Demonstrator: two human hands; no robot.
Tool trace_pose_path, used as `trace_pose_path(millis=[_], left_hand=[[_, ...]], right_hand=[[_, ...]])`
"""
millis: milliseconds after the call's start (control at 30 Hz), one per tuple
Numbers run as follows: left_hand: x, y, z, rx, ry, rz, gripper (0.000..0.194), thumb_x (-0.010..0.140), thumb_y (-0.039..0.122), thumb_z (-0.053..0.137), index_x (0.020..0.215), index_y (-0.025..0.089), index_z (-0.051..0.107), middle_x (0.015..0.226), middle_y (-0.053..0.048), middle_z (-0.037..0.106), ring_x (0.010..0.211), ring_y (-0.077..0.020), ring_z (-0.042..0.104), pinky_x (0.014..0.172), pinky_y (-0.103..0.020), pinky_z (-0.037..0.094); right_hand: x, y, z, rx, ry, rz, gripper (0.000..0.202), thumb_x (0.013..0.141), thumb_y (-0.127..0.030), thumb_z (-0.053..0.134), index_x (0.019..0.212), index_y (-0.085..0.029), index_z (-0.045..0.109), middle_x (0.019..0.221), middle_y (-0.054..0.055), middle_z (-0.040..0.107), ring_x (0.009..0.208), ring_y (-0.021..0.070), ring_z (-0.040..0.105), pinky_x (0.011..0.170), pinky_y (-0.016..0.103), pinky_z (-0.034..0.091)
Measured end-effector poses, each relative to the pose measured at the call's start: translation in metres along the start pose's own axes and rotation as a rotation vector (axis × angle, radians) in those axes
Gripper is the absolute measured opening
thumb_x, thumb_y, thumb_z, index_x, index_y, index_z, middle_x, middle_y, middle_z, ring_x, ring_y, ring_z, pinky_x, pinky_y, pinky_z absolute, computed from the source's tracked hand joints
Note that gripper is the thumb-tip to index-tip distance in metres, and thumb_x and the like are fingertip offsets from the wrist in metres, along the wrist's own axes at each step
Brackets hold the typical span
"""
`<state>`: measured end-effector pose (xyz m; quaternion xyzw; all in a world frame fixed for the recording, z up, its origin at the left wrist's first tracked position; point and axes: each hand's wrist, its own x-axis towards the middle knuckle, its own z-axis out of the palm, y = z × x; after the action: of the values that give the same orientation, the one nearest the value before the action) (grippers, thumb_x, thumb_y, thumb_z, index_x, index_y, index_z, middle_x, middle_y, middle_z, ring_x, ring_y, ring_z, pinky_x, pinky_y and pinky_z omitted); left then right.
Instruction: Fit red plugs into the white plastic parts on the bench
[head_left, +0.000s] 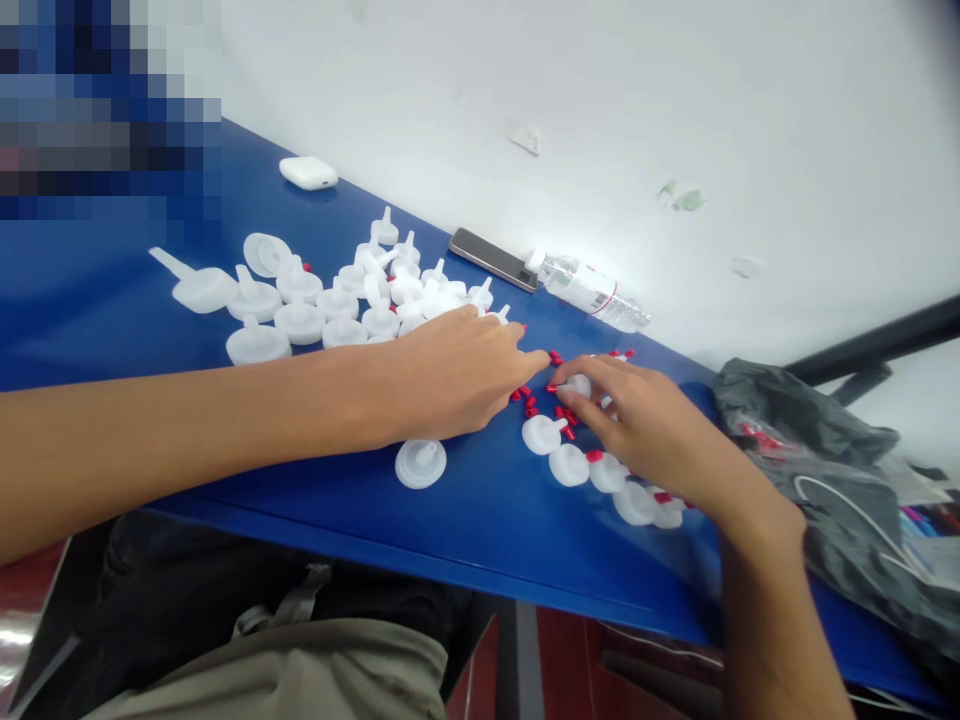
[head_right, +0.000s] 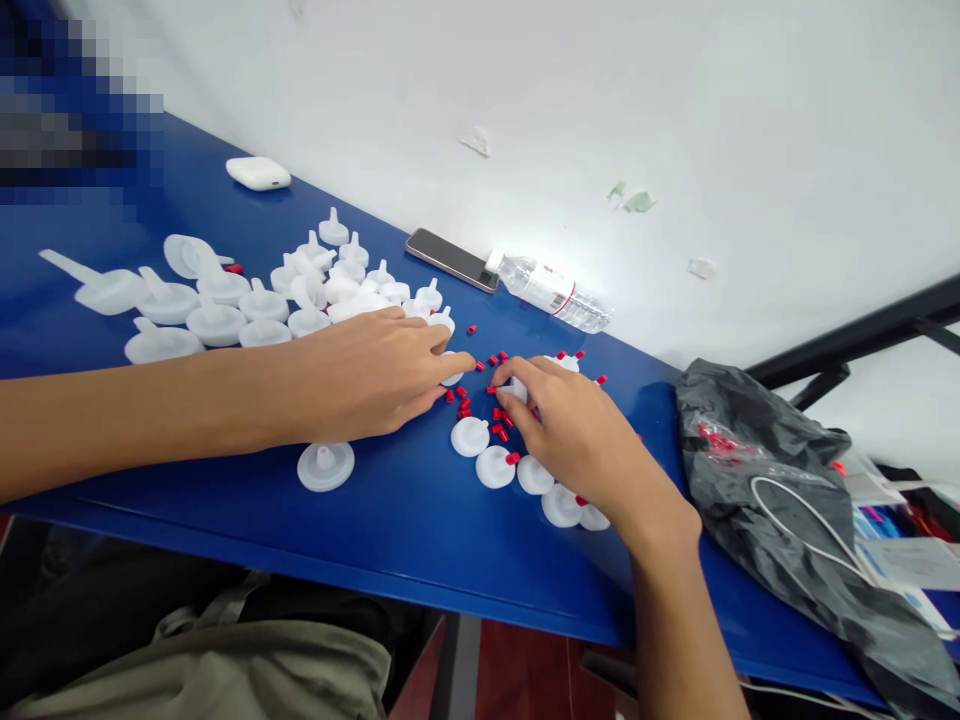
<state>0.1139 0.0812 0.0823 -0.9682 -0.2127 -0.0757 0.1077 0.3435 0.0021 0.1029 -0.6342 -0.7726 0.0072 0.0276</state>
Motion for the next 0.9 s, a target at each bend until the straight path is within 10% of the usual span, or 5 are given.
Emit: trace_pose_path(millis=[900], left_hand=[[0.0003,0.0013,0.0019,0.022,-0.004,-0.003,0.024,0.107,0.022,0.056,0.129,0.019,0.066,0.108,-0.012,0.075,0.088,-0.0289,0.072,0.068,-0.038,0.040]], right_hand=[[-0.0005,0.0027,0.0000,-0.032,-0.013,-0.026,0.023,0.110,-0.027,0.049,0.122,-0.028,0.070,0.110,0.004,0.081,0.076,0.0230,0.069,0.074,0.038,0.048]])
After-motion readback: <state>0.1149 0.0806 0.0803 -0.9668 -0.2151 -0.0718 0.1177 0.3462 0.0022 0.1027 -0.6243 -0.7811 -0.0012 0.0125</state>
